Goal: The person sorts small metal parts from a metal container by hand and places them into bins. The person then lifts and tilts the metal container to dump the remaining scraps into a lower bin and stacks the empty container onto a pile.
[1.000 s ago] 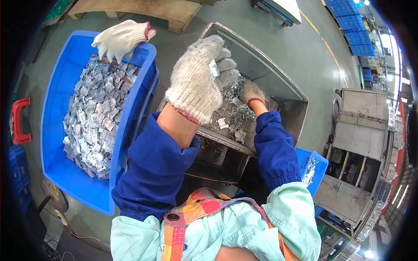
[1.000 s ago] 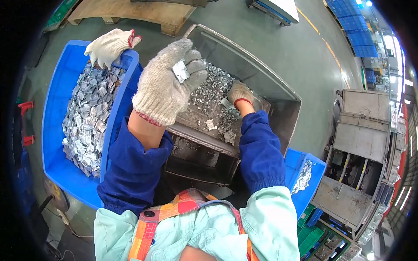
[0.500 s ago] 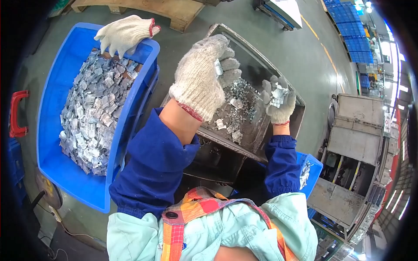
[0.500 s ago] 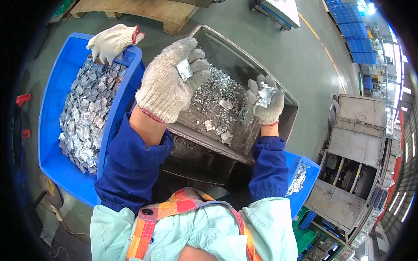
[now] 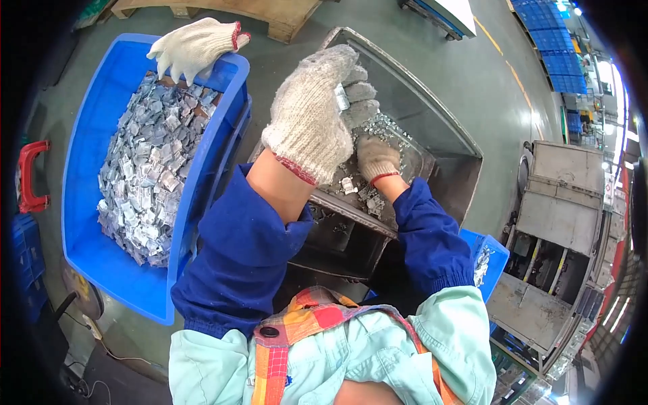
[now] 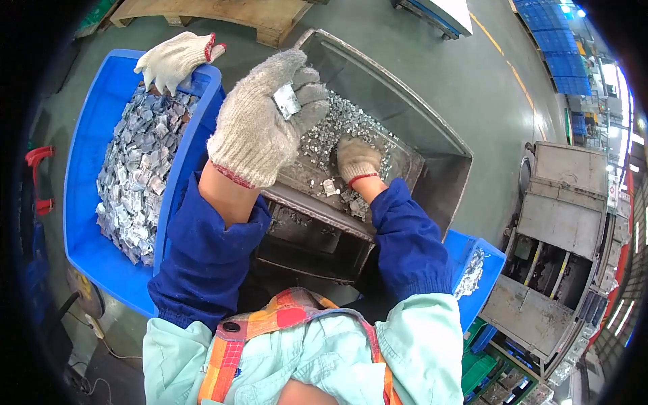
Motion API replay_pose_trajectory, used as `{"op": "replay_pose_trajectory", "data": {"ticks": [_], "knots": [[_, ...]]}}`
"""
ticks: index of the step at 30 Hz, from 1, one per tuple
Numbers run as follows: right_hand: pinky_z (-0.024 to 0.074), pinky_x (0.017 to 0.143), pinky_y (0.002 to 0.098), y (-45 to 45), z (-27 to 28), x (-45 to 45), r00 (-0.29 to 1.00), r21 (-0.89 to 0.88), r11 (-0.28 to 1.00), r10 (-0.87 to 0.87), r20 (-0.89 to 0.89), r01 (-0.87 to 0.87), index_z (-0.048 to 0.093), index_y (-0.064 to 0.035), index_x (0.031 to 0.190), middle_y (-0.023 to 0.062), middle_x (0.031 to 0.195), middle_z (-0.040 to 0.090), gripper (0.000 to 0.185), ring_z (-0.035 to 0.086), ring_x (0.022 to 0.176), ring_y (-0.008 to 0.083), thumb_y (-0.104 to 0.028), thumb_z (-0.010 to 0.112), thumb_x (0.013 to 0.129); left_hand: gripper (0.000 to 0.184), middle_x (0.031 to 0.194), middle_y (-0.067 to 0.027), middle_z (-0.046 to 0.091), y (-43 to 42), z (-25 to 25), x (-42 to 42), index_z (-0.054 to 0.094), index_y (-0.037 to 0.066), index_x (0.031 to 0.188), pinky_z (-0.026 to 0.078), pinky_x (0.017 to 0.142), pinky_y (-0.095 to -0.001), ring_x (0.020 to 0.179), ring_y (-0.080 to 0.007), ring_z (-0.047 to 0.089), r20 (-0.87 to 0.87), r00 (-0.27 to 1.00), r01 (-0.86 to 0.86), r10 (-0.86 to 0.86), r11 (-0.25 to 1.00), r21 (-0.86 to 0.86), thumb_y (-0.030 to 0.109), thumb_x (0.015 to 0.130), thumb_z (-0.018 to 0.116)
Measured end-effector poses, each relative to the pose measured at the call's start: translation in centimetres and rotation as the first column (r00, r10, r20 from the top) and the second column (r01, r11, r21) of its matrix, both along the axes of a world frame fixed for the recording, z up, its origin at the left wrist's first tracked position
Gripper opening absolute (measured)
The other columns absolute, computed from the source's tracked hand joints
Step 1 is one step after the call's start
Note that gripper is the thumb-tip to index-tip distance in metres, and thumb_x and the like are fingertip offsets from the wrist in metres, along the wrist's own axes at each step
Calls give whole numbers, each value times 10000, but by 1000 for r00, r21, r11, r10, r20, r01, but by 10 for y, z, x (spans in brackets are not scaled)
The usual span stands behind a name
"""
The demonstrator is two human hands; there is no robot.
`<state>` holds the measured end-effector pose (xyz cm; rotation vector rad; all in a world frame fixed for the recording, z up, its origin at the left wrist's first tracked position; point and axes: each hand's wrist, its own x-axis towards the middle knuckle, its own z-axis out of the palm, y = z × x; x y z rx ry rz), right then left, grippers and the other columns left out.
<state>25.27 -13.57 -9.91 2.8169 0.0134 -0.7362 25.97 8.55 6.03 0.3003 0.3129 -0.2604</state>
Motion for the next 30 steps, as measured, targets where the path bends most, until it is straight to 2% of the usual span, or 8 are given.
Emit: {"op": "replay_pose_trajectory", "data": {"ticks": [7, 12, 15, 21, 23, 26, 28, 30], "knots": [[581, 689, 440, -50, 8, 9, 965, 575, 775, -204, -164, 262, 676, -67, 1143, 159, 1057, 709, 263, 716, 902, 299, -156, 558, 926, 128, 910, -91, 650, 2, -10, 4, 640, 34, 1043, 594, 723, -363, 797, -225, 653, 69, 998, 10, -4, 997, -78, 140, 975, 662], [543, 674, 373, -101, 58, -21, 745, 560, -691, -47, -666, 457, 606, -82, 1274, 124, 1211, 620, 448, 630, 974, 295, -300, 706, 896, 104, 847, -72, 598, 4, 3, 3, 616, 36, 985, 571, 686, -338, 741, -201, 601, 15, 1000, -20, 20, 999, -28, 129, 976, 661], [564, 665, 395, -122, 71, -40, 718, 619, -665, -174, -673, 419, 637, -72, 1193, 143, 1178, 646, 429, 640, 965, 265, -353, 752, 890, 104, 845, -64, 601, 3, 8, 4, 614, 58, 1000, 561, 665, -335, 723, -189, 597, -12, 1000, -28, 28, 999, -18, 143, 971, 667], [611, 640, 385, -93, 91, -56, 712, 181, 848, -281, -643, 498, 653, -7, 1283, 138, 1117, 708, 541, 695, 944, 260, -257, 758, 815, 99, 851, -71, 613, 5, -8, 9, 622, 47, 991, 589, 715, -354, 759, -201, 627, 128, 991, 56, -39, 989, -133, 138, 978, 659], [606, 748, 396, -112, 38, -76, 544, 94, 911, -154, -825, 400, 646, -20, 1306, 149, 1172, 703, 580, 683, 992, 243, -310, 746, 813, 98, 848, -71, 610, 3, 7, 4, 622, 48, 997, 584, 714, -350, 750, -198, 618, 8, 1000, -18, 18, 1000, 3, 137, 979, 659], [585, 785, 399, -121, 17, -67, 742, 419, 804, -40, -669, 421, 581, -39, 1402, 154, 1139, 705, 636, 677, 984, 223, -282, 720, 831, 100, 849, -73, 612, 3, -1, 6, 625, 49, 1009, 579, 703, -349, 736, -196, 607, 49, 999, -6, 9, 998, -60, 140, 982, 657], [572, 650, 378, -100, 56, -50, 606, 609, 12, -119, -786, 793, 327, -62, 1576, 128, 990, 698, 835, 681, 862, 198, -270, 712, 865, 121, 857, -65, 619, 1, 0, 5, 623, 79, 1050, 564, 667, -351, 708, -192, 606, 16, 1000, -18, 19, 999, -31, 168, 978, 661], [534, 580, 343, -66, 99, -33, 657, 682, -209, -183, -731, 701, 297, -91, 1578, 108, 1017, 681, 839, 652, 773, 205, -305, 715, 883, 138, 866, -64, 624, 0, 0, 7, 624, 91, 1072, 558, 654, -354, 699, -193, 607, 15, 1000, -19, 20, 999, -30, 184, 977, 662]]}}
